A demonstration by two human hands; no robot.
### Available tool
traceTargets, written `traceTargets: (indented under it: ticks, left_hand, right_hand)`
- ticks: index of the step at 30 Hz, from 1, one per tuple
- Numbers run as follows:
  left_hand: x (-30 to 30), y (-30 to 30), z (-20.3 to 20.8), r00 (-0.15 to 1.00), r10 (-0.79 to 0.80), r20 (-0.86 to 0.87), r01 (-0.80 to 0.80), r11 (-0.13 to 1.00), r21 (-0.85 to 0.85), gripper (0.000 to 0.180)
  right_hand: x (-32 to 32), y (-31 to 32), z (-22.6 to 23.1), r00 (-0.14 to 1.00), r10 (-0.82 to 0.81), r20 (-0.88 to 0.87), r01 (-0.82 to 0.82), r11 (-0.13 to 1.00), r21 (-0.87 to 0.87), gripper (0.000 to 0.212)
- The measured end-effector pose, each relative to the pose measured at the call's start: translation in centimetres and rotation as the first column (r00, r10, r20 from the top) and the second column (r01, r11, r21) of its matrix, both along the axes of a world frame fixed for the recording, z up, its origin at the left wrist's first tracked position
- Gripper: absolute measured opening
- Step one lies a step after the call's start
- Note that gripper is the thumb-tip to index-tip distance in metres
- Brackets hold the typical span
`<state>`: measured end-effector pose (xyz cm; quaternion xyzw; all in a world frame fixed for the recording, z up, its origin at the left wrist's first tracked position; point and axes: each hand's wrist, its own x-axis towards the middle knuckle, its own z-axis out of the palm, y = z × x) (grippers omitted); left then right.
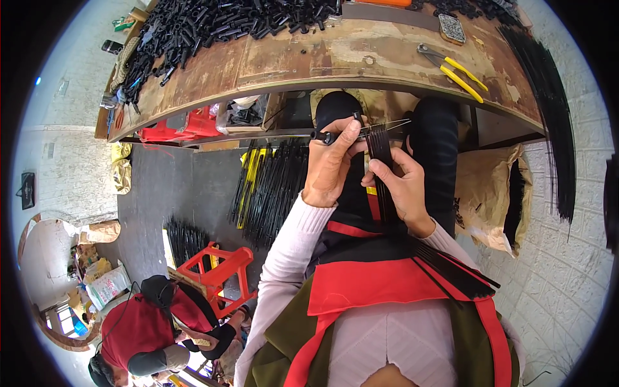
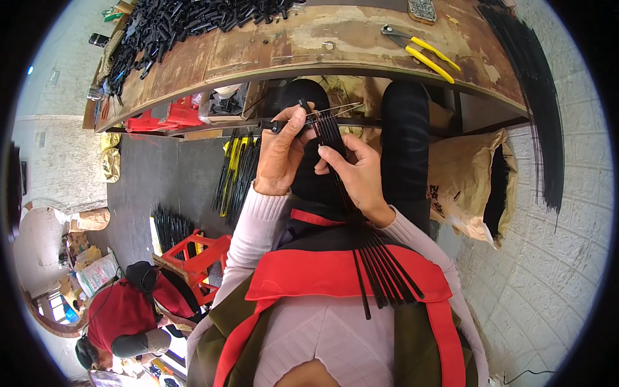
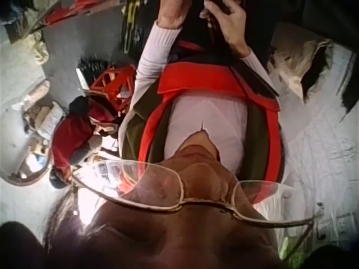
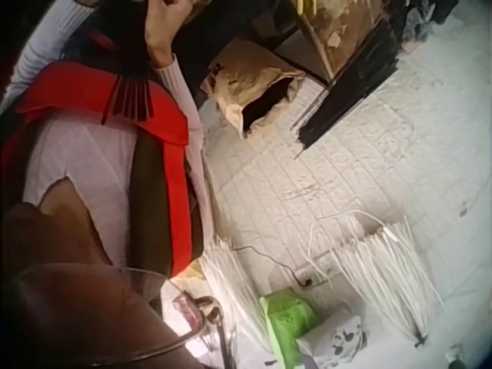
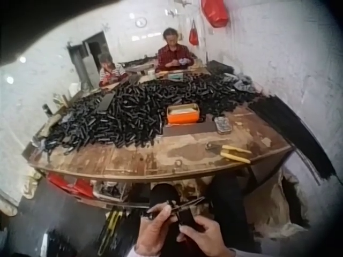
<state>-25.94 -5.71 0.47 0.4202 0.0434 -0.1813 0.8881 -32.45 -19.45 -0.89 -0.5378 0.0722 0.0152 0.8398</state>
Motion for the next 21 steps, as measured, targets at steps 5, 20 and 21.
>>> traceTargets:
  ticks: [5, 20, 21]
  left_hand:
    - [-1.0, -0.2, 1.1, 0.999, -0.042, 0.011, 0.043, 0.999, -0.025, 0.033]
    - [-0.7, -0.7, 0.7, 0.995, 0.028, 0.101, -0.051, 0.972, 0.229, 0.031]
    - [-0.7, -0.7, 0.8, 0.995, 0.027, 0.100, -0.049, 0.972, 0.228, 0.031]
  right_hand:
    - [0.1, 0.1, -0.1, 0.998, -0.056, 0.006, 0.055, 0.998, 0.017, 0.015]
    - [0.7, -1.0, 1.2, 0.998, 0.020, -0.059, -0.024, 0.997, -0.076, 0.018]
    - [0.7, -1.1, 1.0, 0.998, 0.031, -0.054, -0.035, 0.996, -0.080, 0.018]
